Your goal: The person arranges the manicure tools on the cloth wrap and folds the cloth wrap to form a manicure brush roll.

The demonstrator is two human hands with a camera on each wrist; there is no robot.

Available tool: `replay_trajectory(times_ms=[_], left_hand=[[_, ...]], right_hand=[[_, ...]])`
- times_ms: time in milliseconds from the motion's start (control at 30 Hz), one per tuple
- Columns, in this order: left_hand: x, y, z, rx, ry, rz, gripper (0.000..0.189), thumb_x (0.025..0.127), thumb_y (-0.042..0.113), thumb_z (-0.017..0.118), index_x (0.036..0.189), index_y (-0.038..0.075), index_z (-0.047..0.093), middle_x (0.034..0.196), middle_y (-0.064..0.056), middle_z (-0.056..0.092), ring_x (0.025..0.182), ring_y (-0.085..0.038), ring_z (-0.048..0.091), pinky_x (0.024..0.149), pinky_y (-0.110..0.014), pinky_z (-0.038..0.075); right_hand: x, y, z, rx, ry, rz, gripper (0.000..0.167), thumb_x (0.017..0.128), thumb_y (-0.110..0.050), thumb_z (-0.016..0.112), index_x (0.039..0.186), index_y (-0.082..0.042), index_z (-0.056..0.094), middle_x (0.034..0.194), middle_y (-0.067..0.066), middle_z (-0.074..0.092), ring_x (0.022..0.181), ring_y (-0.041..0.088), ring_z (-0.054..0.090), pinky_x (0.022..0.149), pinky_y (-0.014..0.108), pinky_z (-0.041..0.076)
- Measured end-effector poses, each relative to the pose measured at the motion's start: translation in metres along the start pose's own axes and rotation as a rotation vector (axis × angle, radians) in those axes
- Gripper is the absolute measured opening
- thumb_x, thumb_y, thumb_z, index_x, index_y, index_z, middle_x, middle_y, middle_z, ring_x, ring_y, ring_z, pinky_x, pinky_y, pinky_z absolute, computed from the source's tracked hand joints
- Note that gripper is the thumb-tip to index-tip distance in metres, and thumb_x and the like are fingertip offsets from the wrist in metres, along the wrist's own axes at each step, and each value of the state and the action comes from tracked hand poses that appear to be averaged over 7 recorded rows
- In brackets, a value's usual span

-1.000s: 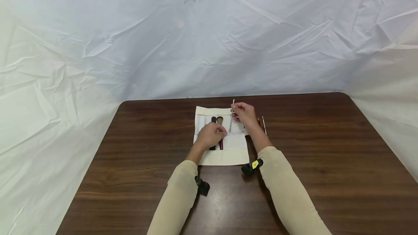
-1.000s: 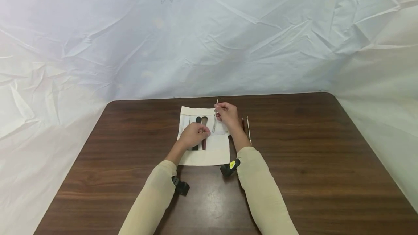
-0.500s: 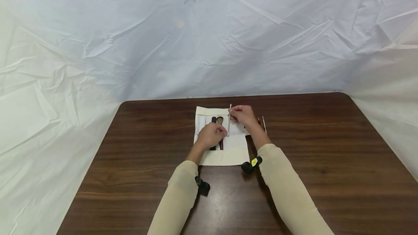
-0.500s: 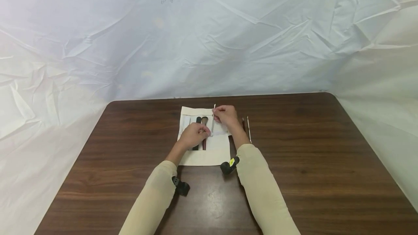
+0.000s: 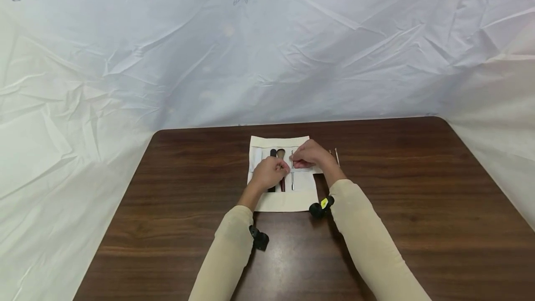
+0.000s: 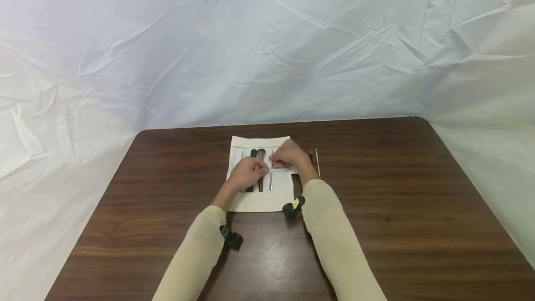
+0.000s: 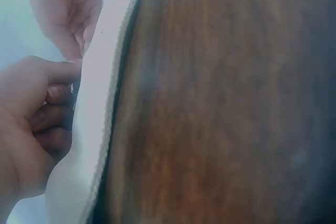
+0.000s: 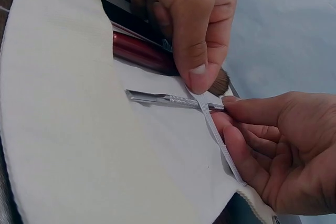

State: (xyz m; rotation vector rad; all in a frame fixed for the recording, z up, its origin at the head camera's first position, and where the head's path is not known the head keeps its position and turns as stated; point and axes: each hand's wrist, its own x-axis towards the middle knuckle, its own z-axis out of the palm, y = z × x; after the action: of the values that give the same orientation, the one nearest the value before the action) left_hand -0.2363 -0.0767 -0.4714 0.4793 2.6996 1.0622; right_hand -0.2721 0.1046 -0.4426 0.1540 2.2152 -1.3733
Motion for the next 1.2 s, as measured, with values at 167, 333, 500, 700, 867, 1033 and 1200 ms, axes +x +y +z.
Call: replay_trajectory(times_ms=[167,333,500,700,867,1033,1200], left_hand=[[0.000,-0.001,-0.001,0.004,-0.005,-0.003,0.017,0.099,0.022,0.064,0.098,0.013,0.078,0.055,0.009,0.046,0.055,-0.008,0.044,0.055,-0.023,0.037],[-0.001,-0.002,-0.002,0.003,-0.010,-0.005,0.017,0.099,0.023,0.064,0.098,0.013,0.078,0.054,0.009,0.046,0.053,-0.009,0.043,0.053,-0.024,0.036],[-0.002,-0.002,-0.001,0.010,-0.004,-0.010,0.017,0.099,0.023,0.064,0.097,0.014,0.079,0.056,0.008,0.048,0.054,-0.009,0.044,0.053,-0.024,0.036],[-0.001,-0.001,-0.001,0.017,0.003,-0.001,0.016,0.099,0.023,0.065,0.096,0.015,0.079,0.056,0.008,0.047,0.053,-0.009,0.044,0.052,-0.024,0.035],[0.000,-0.001,0.000,0.012,0.008,0.001,0.017,0.098,0.021,0.064,0.096,0.013,0.079,0.054,0.008,0.047,0.052,-0.009,0.044,0.052,-0.024,0.036],[-0.002,0.000,0.003,0.030,0.027,0.015,0.019,0.098,0.020,0.062,0.098,0.012,0.079,0.052,0.009,0.045,0.050,-0.008,0.043,0.052,-0.024,0.037],[-0.005,0.004,0.003,0.035,0.017,0.023,0.019,0.100,0.022,0.062,0.103,0.012,0.078,0.054,0.007,0.045,0.051,-0.010,0.042,0.054,-0.025,0.038]], right_hand=[[-0.002,-0.001,0.001,-0.038,0.014,-0.029,0.018,0.097,-0.012,0.067,0.097,0.005,0.073,0.058,-0.005,0.063,0.052,0.002,0.061,0.056,0.016,0.051],[-0.001,-0.001,0.002,-0.154,0.060,-0.050,0.021,0.094,-0.016,0.071,0.076,-0.004,0.072,0.055,-0.006,0.061,0.049,0.003,0.058,0.054,0.018,0.049],[-0.001,0.001,0.005,-0.212,0.082,-0.069,0.023,0.092,-0.019,0.073,0.073,-0.006,0.072,0.055,-0.006,0.062,0.047,0.003,0.058,0.053,0.020,0.050],[-0.003,0.001,0.005,-0.228,0.119,-0.085,0.023,0.092,-0.021,0.073,0.075,-0.005,0.073,0.055,-0.007,0.062,0.049,0.003,0.058,0.053,0.019,0.049],[-0.008,0.007,0.000,-0.263,0.127,-0.157,0.024,0.095,-0.023,0.069,0.082,-0.005,0.077,0.063,-0.004,0.067,0.056,0.006,0.061,0.058,0.021,0.051],[-0.019,0.022,-0.020,-0.116,0.151,-0.243,0.029,0.102,-0.020,0.061,0.113,0.004,0.072,0.088,0.011,0.074,0.070,0.009,0.067,0.065,0.023,0.057],[-0.034,0.043,-0.051,0.058,0.195,-0.304,0.036,0.104,-0.016,0.058,0.126,0.013,0.061,0.095,0.011,0.073,0.075,0.006,0.068,0.071,0.021,0.058]])
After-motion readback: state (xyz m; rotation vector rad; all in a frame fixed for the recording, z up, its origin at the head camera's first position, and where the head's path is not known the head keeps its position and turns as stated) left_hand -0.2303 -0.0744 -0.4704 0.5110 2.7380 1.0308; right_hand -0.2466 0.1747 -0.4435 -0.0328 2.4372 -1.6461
